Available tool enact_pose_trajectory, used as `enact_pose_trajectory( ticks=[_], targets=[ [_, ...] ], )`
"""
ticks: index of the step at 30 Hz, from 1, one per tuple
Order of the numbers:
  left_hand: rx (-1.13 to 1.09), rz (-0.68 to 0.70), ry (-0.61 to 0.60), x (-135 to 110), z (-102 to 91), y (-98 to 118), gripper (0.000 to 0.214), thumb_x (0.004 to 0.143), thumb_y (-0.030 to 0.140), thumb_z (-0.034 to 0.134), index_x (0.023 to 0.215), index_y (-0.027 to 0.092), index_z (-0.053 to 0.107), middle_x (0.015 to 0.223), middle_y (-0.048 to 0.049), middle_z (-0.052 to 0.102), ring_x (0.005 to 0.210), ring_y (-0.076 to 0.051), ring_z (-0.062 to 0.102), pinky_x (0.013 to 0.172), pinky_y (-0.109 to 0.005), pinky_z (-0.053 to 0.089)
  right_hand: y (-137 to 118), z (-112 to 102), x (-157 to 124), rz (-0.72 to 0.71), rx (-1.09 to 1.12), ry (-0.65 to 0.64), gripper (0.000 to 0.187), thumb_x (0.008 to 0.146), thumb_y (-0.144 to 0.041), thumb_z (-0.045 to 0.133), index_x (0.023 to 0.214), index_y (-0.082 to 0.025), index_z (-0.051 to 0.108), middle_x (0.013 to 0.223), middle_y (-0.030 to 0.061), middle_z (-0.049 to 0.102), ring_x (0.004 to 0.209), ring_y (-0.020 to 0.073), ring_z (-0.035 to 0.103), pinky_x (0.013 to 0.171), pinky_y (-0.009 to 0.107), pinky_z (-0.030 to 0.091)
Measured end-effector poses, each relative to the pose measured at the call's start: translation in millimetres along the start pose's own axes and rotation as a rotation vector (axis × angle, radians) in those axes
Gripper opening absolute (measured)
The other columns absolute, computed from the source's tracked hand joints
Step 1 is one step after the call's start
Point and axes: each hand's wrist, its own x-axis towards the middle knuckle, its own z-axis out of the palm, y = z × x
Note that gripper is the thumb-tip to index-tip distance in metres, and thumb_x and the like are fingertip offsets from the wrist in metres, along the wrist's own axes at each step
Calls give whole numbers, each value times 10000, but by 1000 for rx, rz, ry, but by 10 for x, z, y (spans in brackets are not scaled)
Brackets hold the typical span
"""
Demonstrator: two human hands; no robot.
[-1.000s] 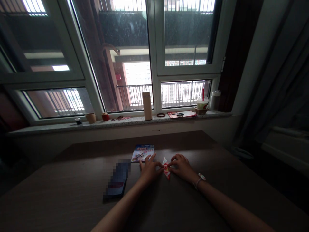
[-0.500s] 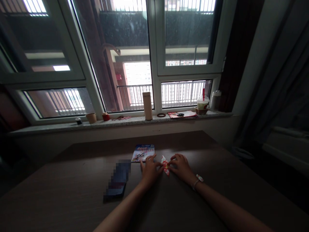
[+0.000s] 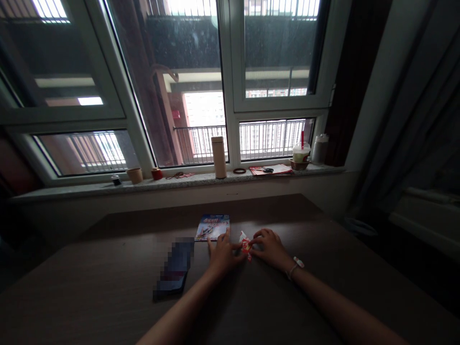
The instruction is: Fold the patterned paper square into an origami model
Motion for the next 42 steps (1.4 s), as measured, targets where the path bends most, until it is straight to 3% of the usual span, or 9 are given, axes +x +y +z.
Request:
enact_pose_trajectory(
  ticks=[12,20,31,37,42],
  targets=[
    [13,41,-22,-71,-75,40,524,673,698,669,1138,455,677,1520,-44,374,1410,-369,259,1091,-680,-57,-57,-71,-25,18,-3,-36,287,742,-498,684,999,-377,729,1199,11,603,1241,274,422,1108,520,175],
    [10,-41,-58,-48,-122,-11,367,795,635,588,1122,490,671,1571,4,281,1450,-357,166,1078,-702,-1,-23,-70,-72,-6,-4,-63,413,700,-568,704,1058,-362,690,1250,21,572,1254,278,420,1108,530,188],
    [28,-76,-43,-52,-88,5,373,803,626,588,1124,462,682,1575,2,275,1450,-365,155,1084,-696,7,-24,-82,-118,-25,9,-102,557,636,-595,735,1132,-363,632,1301,31,518,1273,292,405,1131,565,116],
    [-21,-59,-42,-51,-79,-1,350,818,588,587,1124,451,686,1555,-17,317,1449,-369,149,1077,-703,-24,21,-81,-118,-34,68,-114,446,733,-608,666,1101,-356,662,1295,36,528,1279,276,410,1144,553,86],
    [-71,-59,-54,-26,-69,17,251,842,496,593,1044,429,728,1533,-9,353,1446,-359,159,1082,-705,-16,46,-24,-72,-12,67,-22,282,874,-511,542,984,-316,715,1199,34,596,1211,236,463,1129,477,173]
  ],
)
